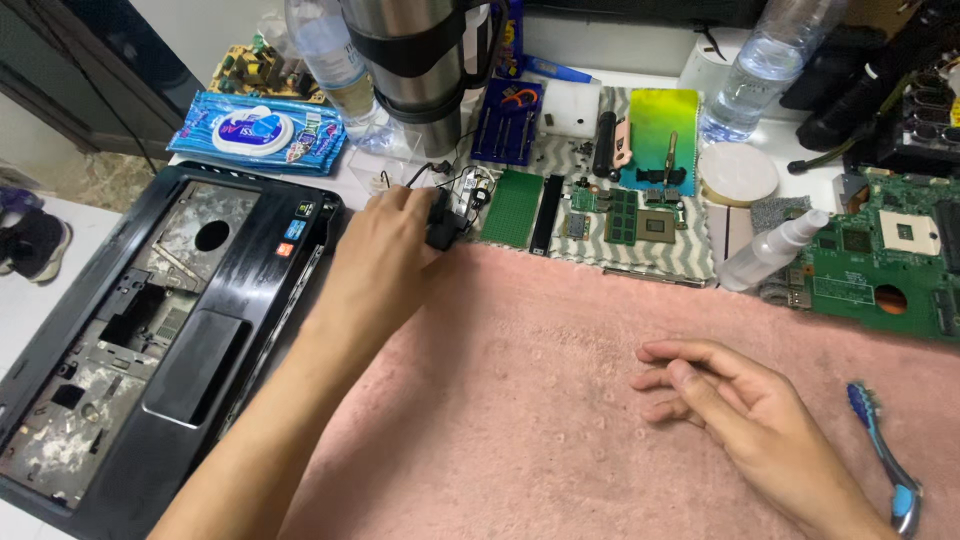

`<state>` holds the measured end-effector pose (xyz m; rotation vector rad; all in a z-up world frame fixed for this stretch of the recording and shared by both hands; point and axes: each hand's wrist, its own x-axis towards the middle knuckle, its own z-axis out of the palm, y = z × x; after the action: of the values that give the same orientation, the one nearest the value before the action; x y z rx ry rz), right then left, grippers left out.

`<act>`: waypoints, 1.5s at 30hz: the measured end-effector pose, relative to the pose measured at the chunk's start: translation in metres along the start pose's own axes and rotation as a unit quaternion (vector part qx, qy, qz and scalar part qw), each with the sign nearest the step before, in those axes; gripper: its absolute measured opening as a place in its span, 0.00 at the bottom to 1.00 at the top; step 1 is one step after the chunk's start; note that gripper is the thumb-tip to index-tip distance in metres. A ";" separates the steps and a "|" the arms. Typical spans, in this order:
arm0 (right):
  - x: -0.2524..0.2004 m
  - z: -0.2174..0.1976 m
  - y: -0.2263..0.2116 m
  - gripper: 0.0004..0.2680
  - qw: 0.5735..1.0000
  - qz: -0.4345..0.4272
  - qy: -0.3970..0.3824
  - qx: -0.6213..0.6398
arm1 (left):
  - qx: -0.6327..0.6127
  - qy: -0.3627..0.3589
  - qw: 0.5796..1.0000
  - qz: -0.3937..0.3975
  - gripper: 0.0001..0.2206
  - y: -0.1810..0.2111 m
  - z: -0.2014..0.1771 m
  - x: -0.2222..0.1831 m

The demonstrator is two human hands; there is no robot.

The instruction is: The person cleans a small black electronic component with wires using a toothbrush, scrubbing its surfaces and wires. The person then picks up a small green circuit board and inspects it.

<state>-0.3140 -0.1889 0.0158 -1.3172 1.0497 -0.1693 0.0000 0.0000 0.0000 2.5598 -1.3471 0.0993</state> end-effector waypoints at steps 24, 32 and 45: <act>0.011 -0.022 0.020 0.16 0.996 -0.037 -0.063 -0.048 | -0.166 0.237 0.956 0.043 0.15 0.052 -0.056 -0.023; 0.009 -0.022 0.026 0.19 0.993 -0.082 -0.081 -0.001 | -0.502 0.126 0.852 -0.077 0.17 0.105 -0.103 -0.068; -0.004 -0.055 0.023 0.13 0.976 -0.202 -0.009 -0.080 | -0.728 -0.379 0.552 -0.148 0.15 0.118 -0.004 -0.046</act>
<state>-0.3649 -0.2180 0.0043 -1.6672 0.7813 -0.3831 -0.1227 -0.0260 0.0176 1.1333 -0.4669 -1.5898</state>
